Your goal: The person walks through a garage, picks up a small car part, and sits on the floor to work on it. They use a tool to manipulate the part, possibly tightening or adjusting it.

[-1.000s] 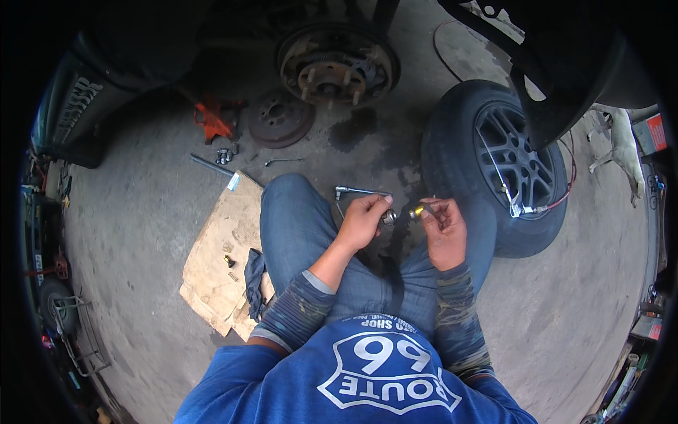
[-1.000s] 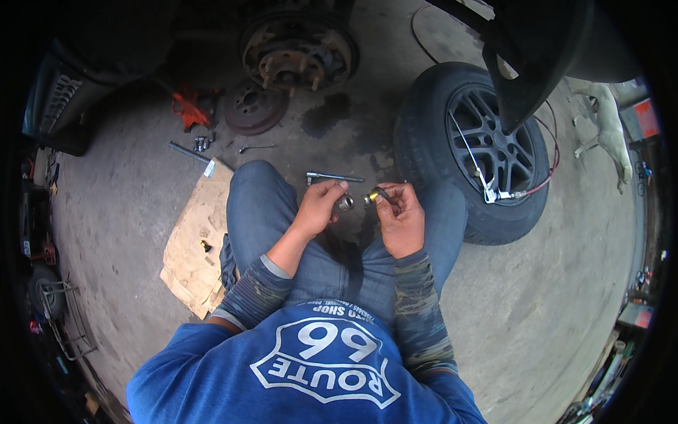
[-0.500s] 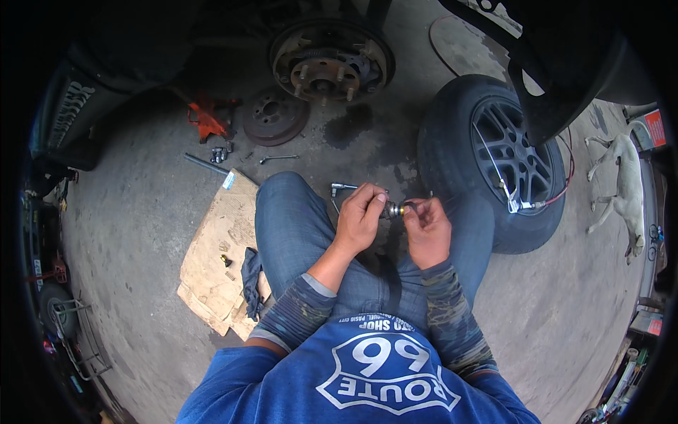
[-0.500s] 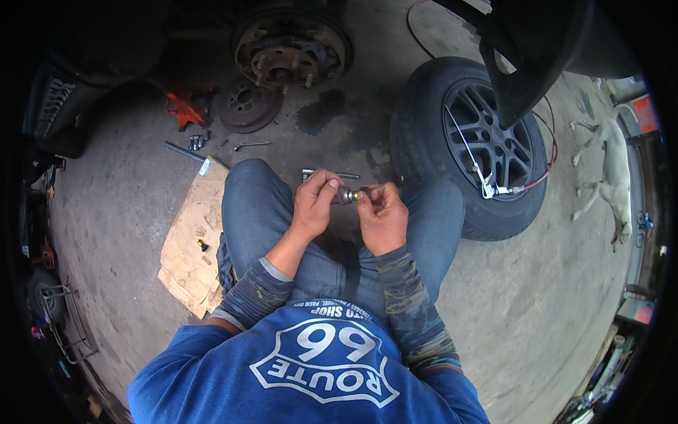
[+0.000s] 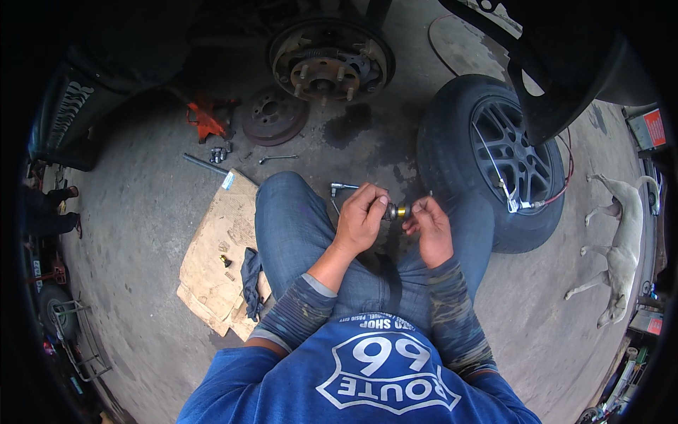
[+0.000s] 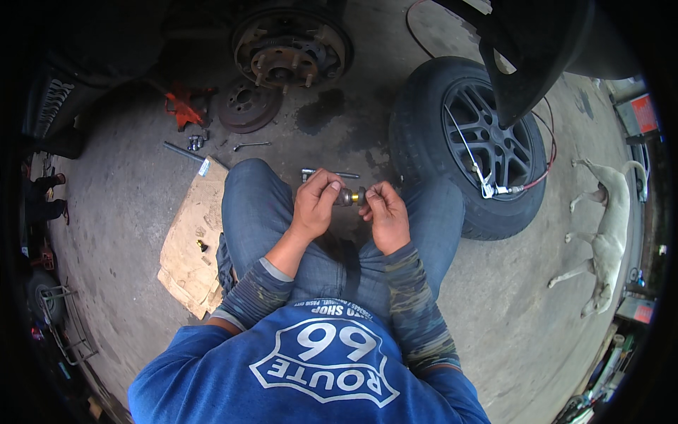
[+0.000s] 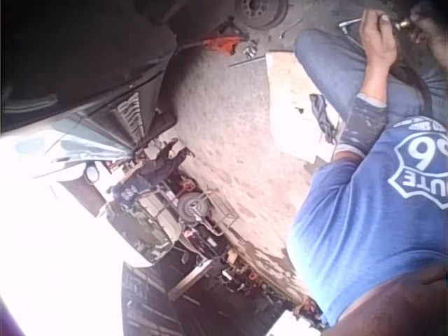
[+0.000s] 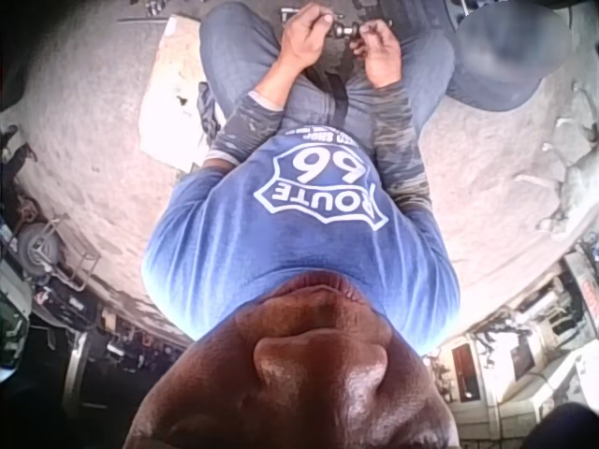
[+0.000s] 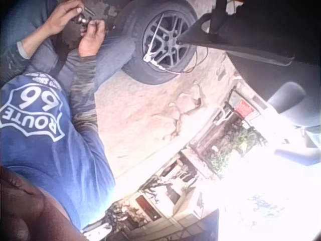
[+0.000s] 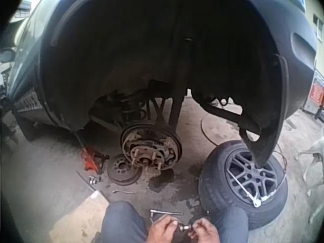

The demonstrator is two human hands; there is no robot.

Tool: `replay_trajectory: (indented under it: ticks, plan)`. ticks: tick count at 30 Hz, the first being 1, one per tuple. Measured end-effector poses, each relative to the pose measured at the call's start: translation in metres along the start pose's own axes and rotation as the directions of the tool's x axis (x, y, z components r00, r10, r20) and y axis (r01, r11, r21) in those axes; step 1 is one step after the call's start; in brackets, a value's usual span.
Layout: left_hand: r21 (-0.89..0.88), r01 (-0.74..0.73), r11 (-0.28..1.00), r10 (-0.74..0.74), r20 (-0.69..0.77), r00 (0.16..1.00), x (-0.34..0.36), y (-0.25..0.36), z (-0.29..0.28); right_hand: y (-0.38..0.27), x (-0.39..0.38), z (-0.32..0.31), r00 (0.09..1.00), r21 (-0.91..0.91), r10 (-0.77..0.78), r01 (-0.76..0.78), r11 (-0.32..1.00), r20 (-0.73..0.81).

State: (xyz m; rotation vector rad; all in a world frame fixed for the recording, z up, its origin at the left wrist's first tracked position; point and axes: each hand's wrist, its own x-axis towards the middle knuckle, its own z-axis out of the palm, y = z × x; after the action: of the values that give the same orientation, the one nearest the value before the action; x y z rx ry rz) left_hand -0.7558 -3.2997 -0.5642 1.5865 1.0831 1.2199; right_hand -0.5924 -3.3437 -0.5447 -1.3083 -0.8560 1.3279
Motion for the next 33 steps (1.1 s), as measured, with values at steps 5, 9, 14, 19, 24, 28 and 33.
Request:
replay_trajectory:
  ticks: [5, 9, 14, 19, 24, 28, 33]
  plan:
    - [-0.033, 0.021, 0.999, -0.021, -0.002, 1.0, 0.001, 0.001, 0.0, -0.005, -0.001, -0.004, 0.986, 0.075, 0.113, -0.122, 0.99, 0.122]
    - [-0.038, 0.058, 0.998, -0.059, -0.02, 0.998, -0.001, 0.001, -0.001, -0.009, -0.001, -0.01, 0.954, 0.083, 0.163, -0.19, 0.978, 0.253]
    - [-0.076, 0.131, 0.988, -0.132, -0.01, 0.991, -0.003, -0.002, -0.003, -0.009, -0.003, -0.013, 0.925, 0.088, 0.203, -0.243, 0.966, 0.322]
    - [-0.095, 0.183, 0.979, -0.187, -0.031, 0.982, -0.007, -0.004, -0.001, -0.007, -0.005, -0.01, 0.92, 0.007, 0.188, -0.203, 0.979, 0.345]
    - [-0.106, 0.242, 0.964, -0.247, -0.03, 0.969, -0.008, -0.004, -0.001, -0.005, -0.006, -0.009, 0.918, -0.032, 0.172, -0.173, 0.984, 0.357]
    - [-0.071, 0.247, 0.967, -0.248, -0.017, 0.969, -0.009, -0.006, -0.003, -0.004, -0.007, -0.009, 0.917, -0.043, 0.16, -0.155, 0.987, 0.366]
    - [-0.058, 0.272, 0.961, -0.276, -0.079, 0.958, -0.007, -0.006, 0.0, -0.005, -0.007, -0.005, 0.921, -0.039, 0.186, -0.184, 0.982, 0.343]
